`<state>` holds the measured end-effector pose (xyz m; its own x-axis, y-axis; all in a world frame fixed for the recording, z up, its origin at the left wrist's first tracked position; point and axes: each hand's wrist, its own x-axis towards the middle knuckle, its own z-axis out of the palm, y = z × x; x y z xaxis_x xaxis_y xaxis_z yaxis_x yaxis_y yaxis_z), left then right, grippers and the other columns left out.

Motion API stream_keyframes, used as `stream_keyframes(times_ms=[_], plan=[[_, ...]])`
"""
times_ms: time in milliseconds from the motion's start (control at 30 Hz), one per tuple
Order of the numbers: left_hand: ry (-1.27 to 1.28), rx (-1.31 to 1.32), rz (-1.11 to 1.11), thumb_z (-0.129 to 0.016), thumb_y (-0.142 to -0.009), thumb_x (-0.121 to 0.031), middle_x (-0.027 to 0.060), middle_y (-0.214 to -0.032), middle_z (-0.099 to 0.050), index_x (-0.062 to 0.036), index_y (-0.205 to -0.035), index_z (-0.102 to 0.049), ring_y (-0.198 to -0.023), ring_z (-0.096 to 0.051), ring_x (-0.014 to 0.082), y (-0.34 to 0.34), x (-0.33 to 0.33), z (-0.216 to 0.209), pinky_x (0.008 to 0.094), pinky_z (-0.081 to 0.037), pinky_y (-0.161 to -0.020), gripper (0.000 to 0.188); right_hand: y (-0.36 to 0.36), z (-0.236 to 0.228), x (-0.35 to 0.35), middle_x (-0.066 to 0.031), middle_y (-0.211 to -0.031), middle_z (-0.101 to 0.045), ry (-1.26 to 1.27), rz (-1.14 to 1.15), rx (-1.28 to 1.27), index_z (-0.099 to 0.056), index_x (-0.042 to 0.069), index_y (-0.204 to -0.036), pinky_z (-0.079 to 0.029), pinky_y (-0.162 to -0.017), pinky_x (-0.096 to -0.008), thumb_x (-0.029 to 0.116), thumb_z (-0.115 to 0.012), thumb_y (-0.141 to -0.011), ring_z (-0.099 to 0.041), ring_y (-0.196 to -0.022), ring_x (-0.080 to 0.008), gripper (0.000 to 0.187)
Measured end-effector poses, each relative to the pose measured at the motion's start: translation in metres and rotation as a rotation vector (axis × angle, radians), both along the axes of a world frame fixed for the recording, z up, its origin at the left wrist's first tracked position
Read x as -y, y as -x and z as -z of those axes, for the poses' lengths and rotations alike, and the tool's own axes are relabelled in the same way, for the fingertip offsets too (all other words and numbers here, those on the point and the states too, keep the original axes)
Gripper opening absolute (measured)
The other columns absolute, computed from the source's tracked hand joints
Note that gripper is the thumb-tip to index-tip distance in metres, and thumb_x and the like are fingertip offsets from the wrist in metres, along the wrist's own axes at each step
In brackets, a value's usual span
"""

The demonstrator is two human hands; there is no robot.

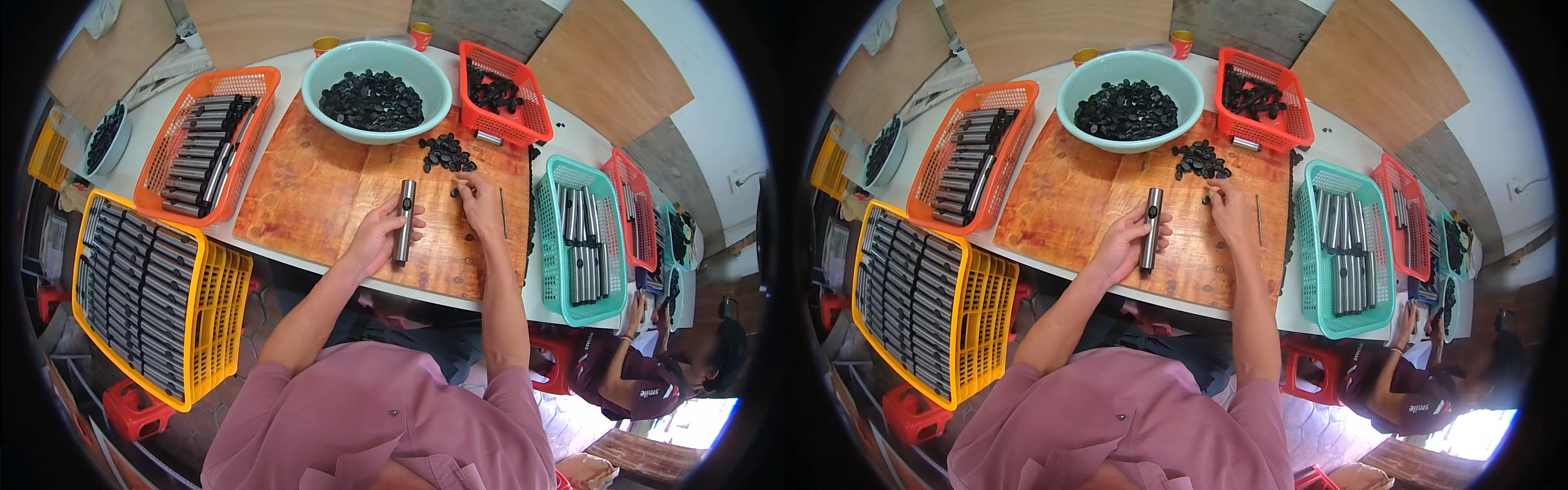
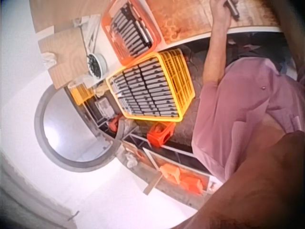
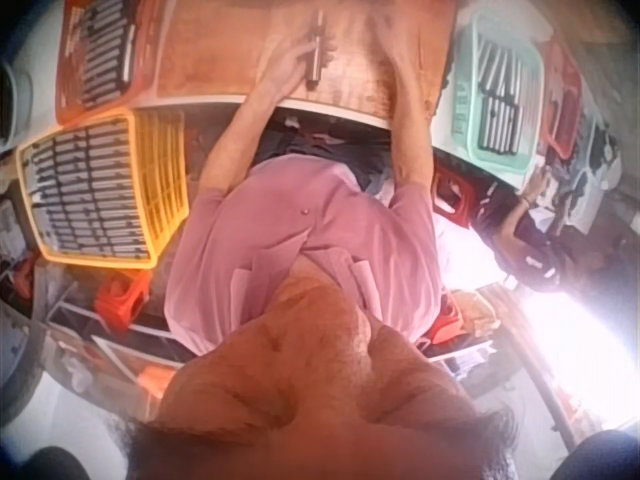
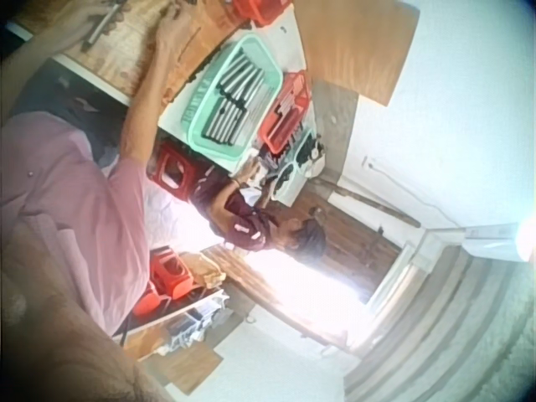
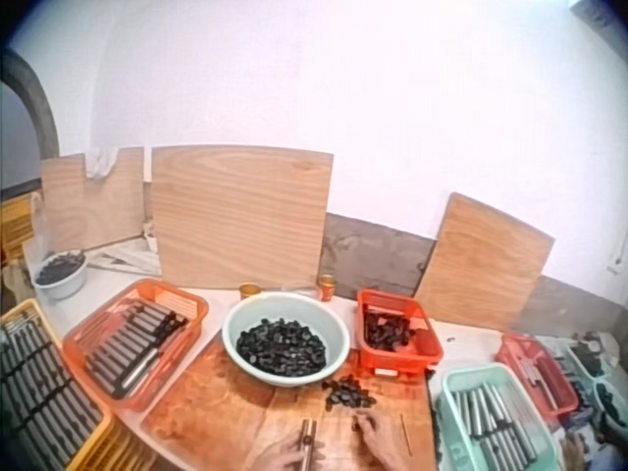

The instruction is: The person assembles small black plastic components onto cylindrical metal rods at a workbench. They repeatedly pick up a rod, attach a black piece, and place the completed unit into a yellow basket. A second person works alongside at the same table.

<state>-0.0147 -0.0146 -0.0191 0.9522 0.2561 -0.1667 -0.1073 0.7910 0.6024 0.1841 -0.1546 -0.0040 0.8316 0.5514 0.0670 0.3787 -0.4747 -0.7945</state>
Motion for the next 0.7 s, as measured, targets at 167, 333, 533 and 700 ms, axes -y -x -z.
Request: stream_keyframes(times_ms=[167, 333, 533, 700], plan=[[0.002, 0.006, 0.004, -0.053, -0.1, -0.002, 0.0169, -0.128, -0.06, 0.0029, -0.15, -0.037, -0.105, -0.065, 0.0241, 0.0, 0.001, -0.002, 0.0387, -0.057, -0.089, 0.053, -0.004, -0.007, 0.01, -0.0169, -0.091, -0.07, 0.137, -0.17, 0.088, -0.071, 0.002, -0.117, -0.052, -0.077, -0.0402, 0.01, -0.069, -0.092, -0.067, -0.085, -0.0297, 0.026], [0.003, 0.013, 0.008, -0.054, -0.099, -0.001, 0.0171, -0.128, -0.06, 0.0024, -0.151, -0.036, -0.105, -0.065, 0.024, -0.001, 0.002, -0.001, 0.0384, -0.057, -0.089, 0.055, 0.0, -0.003, 0.013, -0.0182, -0.096, -0.071, 0.112, -0.098, 0.04, -0.069, -0.002, -0.116, -0.052, -0.08, -0.042, 0.016, -0.073, -0.088, -0.069, -0.089, -0.0321, 0.033], [-0.005, 0.017, 0.009, -0.055, -0.099, 0.0, 0.0181, -0.128, -0.06, 0.0027, -0.152, -0.035, -0.105, -0.065, 0.0248, -0.001, 0.001, 0.003, 0.0384, -0.057, -0.09, 0.057, 0.019, -0.016, 0.009, -0.0184, -0.092, -0.07, 0.247, 0.045, 0.244, -0.067, -0.004, -0.106, -0.054, -0.077, -0.0414, 0.021, -0.079, -0.085, -0.07, -0.084, -0.0309, 0.035], [-0.01, 0.02, 0.018, -0.054, -0.099, 0.0, 0.0184, -0.128, -0.06, 0.003, -0.152, -0.035, -0.105, -0.065, 0.0248, -0.001, 0.002, 0.002, 0.0386, -0.057, -0.09, 0.056, 0.02, -0.008, 0.005, -0.0188, -0.098, -0.07, 0.256, 0.067, 0.244, -0.069, 0.0, -0.099, -0.054, -0.08, -0.0455, 0.021, -0.081, -0.082, -0.069, -0.091, -0.0356, 0.03]])
